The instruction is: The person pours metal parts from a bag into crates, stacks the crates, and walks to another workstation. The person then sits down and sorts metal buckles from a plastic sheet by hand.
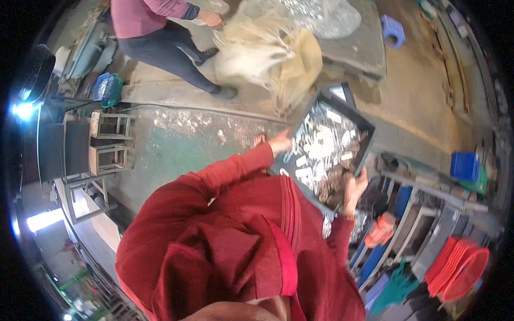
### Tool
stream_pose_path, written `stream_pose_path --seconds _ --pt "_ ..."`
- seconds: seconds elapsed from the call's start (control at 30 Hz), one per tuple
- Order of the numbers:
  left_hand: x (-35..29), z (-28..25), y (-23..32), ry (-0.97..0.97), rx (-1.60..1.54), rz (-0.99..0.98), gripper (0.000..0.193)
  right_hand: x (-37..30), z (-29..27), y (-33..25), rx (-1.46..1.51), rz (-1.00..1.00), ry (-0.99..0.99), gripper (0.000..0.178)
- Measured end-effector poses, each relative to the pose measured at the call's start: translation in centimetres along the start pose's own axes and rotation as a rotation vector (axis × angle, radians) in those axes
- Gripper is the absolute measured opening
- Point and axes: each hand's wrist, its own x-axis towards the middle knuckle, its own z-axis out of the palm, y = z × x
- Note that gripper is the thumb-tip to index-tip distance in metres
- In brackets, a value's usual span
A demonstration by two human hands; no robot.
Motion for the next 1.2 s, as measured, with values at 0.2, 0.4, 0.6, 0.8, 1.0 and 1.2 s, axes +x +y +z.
stream_pose_path --seconds 0.2,0.4,0.6,0.8,1.0,1.2 --pt "1.0 -0.2 -1.2 -0.135 -0.267 -0.041 0.075 0.5 0.0 -0.8 -0.272 -0.071 0.026 0.032" --pt "-1.3 -0.2 -0.6 -0.215 -0.463 -0.173 0.065 1.5 -0.7 -0.1 -0.3 -0.059 -0.031 0.037" --pt "-2.1 0.0 -0.1 -0.19 -0.49 -0.195 0.066 2.8 -1.0 0.8 -0.39 -0.102 -0.052 0.047" --pt "-1.6 0.5 -1.1 -0.125 -0.521 -0.188 0.077 2.6 -0.4 -1.7 -0.084 -0.039 -0.173 0.039" --pt "-4.5 -0.4 1.4 -0.084 -0.561 -0.232 0.067 3.2 -0.3 -0.9 -0.094 -0.018 -0.257 0.039" --pt "-6.5 -1.0 0.5 -0.065 -0.713 -0.095 0.064 2.4 0.2 -3.2 -0.133 -0.128 -0.293 0.044"
